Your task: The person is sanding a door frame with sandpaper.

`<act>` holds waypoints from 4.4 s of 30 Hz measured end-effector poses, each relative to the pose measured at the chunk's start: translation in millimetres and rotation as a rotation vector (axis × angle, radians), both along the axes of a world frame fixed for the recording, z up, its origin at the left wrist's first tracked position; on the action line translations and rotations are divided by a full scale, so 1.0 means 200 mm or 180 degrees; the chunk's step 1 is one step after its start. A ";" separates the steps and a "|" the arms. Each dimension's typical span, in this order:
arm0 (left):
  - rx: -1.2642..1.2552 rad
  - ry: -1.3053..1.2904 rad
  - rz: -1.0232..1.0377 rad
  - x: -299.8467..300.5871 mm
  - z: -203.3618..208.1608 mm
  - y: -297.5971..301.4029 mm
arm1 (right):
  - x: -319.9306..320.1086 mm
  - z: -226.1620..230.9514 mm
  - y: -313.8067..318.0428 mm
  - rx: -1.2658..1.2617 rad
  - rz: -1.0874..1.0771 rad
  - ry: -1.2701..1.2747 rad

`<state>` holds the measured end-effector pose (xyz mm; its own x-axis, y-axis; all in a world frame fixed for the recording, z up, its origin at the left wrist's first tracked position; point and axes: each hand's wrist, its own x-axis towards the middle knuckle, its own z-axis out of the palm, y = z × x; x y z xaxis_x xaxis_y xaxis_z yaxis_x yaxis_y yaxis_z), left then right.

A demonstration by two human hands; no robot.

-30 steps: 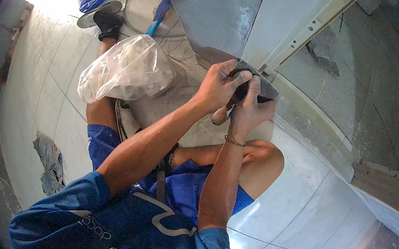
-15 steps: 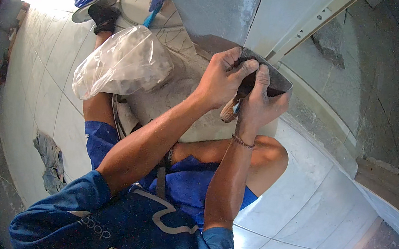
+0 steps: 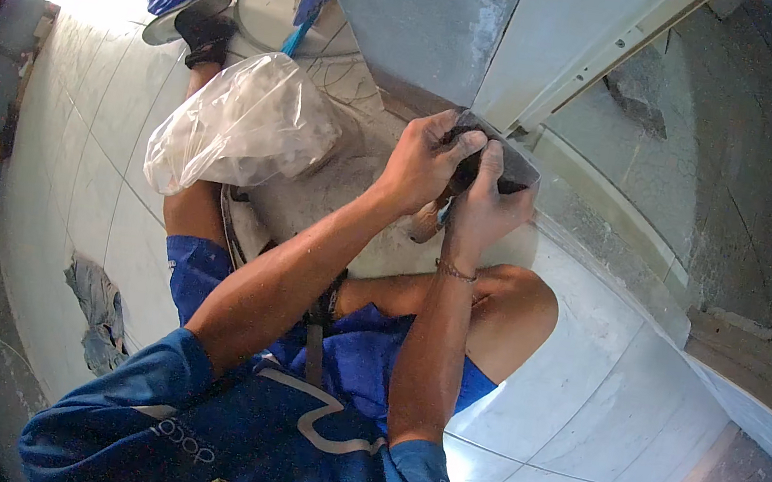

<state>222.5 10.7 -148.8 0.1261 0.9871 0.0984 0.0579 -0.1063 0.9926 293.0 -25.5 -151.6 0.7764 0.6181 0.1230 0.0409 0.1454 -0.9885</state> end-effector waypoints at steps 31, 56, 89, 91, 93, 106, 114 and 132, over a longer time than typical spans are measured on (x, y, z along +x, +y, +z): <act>-0.0234 0.0220 -0.0251 -0.01 0.18 -0.01 | 0.01 0.10 0.01 0.0274 0.0039 0.0328; -0.0421 0.0160 -0.0291 -0.01 0.11 -0.02 | 0.01 0.03 0.00 0.0017 0.0091 0.0308; -0.0232 0.0271 -0.0208 0.01 0.10 -0.01 | 0.02 0.03 -0.01 0.0011 0.0028 0.0302; -0.0169 -0.0273 -0.0067 0.01 0.05 -0.01 | 0.00 0.01 0.00 0.0028 0.0045 0.0174; -0.0276 -0.0159 -0.0073 -0.01 0.05 -0.02 | 0.00 0.02 0.00 0.0025 0.0051 0.0223; -0.0379 -0.0307 -0.0088 -0.04 0.07 -0.01 | -0.03 0.03 0.00 -0.0026 0.0027 -0.0127; -0.0232 -0.0233 -0.0033 -0.02 0.04 -0.01 | -0.01 0.01 0.01 -0.0022 0.0126 0.0099; -0.0092 0.0031 -0.0070 -0.01 0.17 0.00 | 0.00 0.13 0.01 0.0095 0.0014 0.0167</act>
